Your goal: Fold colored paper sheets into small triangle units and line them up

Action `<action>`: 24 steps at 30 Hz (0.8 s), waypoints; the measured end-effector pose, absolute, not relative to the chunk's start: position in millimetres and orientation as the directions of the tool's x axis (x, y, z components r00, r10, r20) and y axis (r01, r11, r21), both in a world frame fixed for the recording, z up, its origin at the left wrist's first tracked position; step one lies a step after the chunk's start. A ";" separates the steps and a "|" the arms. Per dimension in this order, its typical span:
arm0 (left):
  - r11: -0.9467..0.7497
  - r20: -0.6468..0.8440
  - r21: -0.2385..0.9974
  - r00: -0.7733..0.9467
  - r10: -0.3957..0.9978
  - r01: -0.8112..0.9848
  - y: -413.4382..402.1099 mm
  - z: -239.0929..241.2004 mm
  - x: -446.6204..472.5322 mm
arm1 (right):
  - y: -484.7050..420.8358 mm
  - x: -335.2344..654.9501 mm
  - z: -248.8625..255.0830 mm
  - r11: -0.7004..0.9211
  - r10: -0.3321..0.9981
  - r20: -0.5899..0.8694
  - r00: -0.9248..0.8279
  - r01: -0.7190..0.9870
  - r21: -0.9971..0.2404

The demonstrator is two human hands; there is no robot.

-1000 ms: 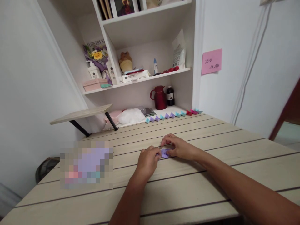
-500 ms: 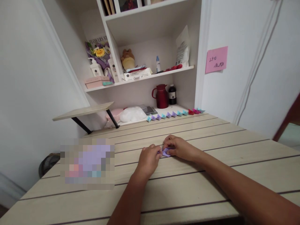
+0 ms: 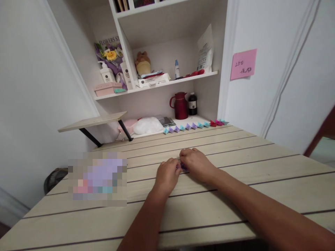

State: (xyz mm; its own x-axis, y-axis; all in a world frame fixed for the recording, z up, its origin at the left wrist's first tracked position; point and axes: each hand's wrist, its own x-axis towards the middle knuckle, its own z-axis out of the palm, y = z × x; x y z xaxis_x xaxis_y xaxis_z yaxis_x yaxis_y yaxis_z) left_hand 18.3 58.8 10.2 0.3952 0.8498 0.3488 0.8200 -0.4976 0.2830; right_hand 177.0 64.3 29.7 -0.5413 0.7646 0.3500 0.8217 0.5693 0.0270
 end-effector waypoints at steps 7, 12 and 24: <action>-0.457 0.355 0.314 0.343 0.870 0.833 62.4 5.4 19.0 | 65.6 174.4 28.7 0.595 0.742 0.334 -0.582 0.800 0.074; -0.423 0.314 0.417 0.309 0.898 0.805 60.4 8.0 15.9 | 69.3 180.9 25.9 0.568 0.770 0.352 -0.533 0.823 0.004; -0.456 0.340 0.385 0.336 0.878 0.802 52.5 8.0 17.8 | 70.3 184.0 15.6 0.565 0.802 0.364 -0.473 0.798 -0.208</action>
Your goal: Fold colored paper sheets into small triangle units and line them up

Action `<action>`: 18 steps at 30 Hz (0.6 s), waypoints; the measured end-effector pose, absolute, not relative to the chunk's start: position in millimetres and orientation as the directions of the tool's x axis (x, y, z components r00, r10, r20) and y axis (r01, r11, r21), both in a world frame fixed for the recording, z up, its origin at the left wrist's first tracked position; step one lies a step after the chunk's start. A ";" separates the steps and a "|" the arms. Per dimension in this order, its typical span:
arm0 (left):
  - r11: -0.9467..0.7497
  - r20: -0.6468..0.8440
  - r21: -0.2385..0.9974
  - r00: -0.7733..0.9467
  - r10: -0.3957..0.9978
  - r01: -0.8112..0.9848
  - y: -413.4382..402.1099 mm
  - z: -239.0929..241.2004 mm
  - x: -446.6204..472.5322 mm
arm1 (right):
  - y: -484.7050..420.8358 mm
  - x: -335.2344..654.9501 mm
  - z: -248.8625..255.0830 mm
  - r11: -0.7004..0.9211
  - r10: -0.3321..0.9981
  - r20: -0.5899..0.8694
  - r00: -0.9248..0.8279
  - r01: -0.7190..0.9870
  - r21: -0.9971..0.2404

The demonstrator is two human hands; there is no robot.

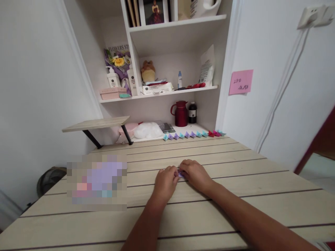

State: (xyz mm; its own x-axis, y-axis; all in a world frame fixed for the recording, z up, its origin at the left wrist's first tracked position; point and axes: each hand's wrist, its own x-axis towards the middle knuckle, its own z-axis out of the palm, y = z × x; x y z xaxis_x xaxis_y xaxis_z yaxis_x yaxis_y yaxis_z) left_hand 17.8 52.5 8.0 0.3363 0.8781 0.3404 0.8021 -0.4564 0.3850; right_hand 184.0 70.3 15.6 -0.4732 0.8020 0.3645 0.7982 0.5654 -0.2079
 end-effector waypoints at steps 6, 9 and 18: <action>-0.388 0.338 0.407 0.258 0.905 0.827 54.0 6.4 14.2 | 100.0 212.5 10.4 0.208 0.976 0.164 -0.141 0.397 -0.894; -0.280 0.322 0.411 0.149 0.935 0.867 55.4 9.0 14.5 | 116.9 224.3 4.5 0.156 0.987 0.123 -0.108 0.397 -0.905; -0.192 0.170 0.588 0.111 0.979 0.786 53.8 11.9 13.0 | 138.9 215.6 -1.7 0.341 0.940 0.259 -0.223 0.672 -0.657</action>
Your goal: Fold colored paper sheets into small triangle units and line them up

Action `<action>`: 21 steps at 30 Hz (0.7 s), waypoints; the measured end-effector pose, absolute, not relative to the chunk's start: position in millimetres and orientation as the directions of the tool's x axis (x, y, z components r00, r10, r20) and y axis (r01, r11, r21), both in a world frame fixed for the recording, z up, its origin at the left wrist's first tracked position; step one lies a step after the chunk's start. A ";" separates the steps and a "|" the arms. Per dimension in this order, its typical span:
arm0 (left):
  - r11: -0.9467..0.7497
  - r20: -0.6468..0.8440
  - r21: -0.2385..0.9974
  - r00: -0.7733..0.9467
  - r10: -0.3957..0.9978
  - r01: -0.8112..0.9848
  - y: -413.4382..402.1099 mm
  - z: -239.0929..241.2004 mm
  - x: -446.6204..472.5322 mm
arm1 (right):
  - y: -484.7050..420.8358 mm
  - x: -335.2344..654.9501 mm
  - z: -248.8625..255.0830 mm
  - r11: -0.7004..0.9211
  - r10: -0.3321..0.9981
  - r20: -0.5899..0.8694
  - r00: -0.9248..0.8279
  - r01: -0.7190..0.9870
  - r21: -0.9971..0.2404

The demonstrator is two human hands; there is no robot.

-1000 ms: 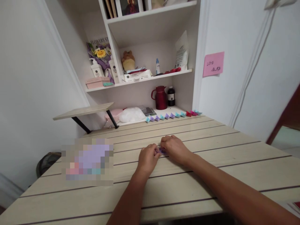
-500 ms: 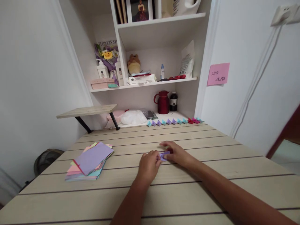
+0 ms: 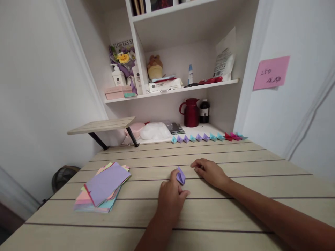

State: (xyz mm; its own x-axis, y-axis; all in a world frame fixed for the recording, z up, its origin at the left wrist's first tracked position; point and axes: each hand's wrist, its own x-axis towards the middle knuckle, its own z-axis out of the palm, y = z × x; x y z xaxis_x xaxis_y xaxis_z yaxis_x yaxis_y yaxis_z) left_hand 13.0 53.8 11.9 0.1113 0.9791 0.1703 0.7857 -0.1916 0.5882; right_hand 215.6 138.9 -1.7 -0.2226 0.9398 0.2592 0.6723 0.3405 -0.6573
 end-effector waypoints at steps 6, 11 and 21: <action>-0.101 0.122 0.601 0.034 0.992 0.793 50.0 16.6 2.7 | 127.4 211.9 -2.5 0.439 0.893 0.311 -0.325 0.783 -0.441; -0.085 0.116 0.572 0.022 0.993 0.816 47.9 19.0 5.7 | 123.9 212.0 -1.2 0.479 0.876 0.313 -0.368 0.746 -0.463; -0.035 0.129 0.562 -0.046 0.991 0.827 46.8 22.3 3.3 | 113.2 210.7 6.5 0.531 0.840 0.289 -0.459 0.591 -0.607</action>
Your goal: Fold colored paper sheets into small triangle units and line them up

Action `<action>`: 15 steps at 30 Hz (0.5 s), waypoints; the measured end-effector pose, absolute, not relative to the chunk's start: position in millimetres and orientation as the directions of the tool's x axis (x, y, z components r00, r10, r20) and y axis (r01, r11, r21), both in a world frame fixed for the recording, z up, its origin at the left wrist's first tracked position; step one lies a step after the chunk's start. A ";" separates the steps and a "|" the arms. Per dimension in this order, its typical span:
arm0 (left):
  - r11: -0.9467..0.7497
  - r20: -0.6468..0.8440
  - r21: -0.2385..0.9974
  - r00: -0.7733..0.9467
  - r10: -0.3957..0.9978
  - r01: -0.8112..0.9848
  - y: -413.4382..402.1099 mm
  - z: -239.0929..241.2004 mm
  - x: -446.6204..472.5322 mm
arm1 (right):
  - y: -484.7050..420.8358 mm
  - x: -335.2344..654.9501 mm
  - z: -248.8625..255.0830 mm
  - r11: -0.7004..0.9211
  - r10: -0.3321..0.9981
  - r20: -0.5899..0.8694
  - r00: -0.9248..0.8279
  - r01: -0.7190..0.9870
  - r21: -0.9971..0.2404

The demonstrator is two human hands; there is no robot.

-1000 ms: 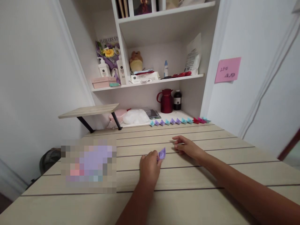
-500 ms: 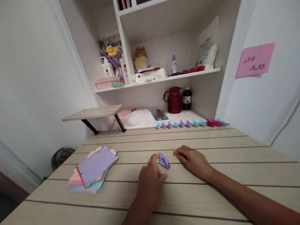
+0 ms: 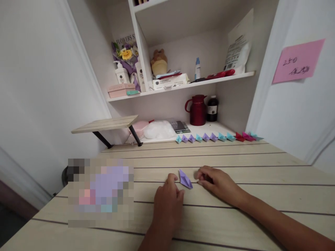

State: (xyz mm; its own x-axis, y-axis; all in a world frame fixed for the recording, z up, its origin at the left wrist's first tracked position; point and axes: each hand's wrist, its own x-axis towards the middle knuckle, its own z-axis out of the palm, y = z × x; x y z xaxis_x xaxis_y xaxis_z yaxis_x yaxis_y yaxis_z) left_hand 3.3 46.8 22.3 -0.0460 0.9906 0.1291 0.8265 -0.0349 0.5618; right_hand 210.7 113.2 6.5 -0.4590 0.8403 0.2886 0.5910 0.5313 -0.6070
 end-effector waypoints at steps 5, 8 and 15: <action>0.020 0.147 0.698 -0.171 0.974 0.716 51.0 19.3 5.5 | 102.4 204.9 14.1 0.469 0.843 0.227 -0.488 0.458 -0.755; 0.030 0.160 0.769 -0.238 0.958 0.638 60.1 9.0 5.3 | 99.9 202.2 11.1 0.474 0.843 0.219 -0.491 0.486 -0.734; 0.037 0.227 0.827 -0.393 0.891 0.561 105.9 -4.2 -6.2 | 86.8 189.5 9.5 0.539 0.831 0.248 -0.498 0.608 -0.583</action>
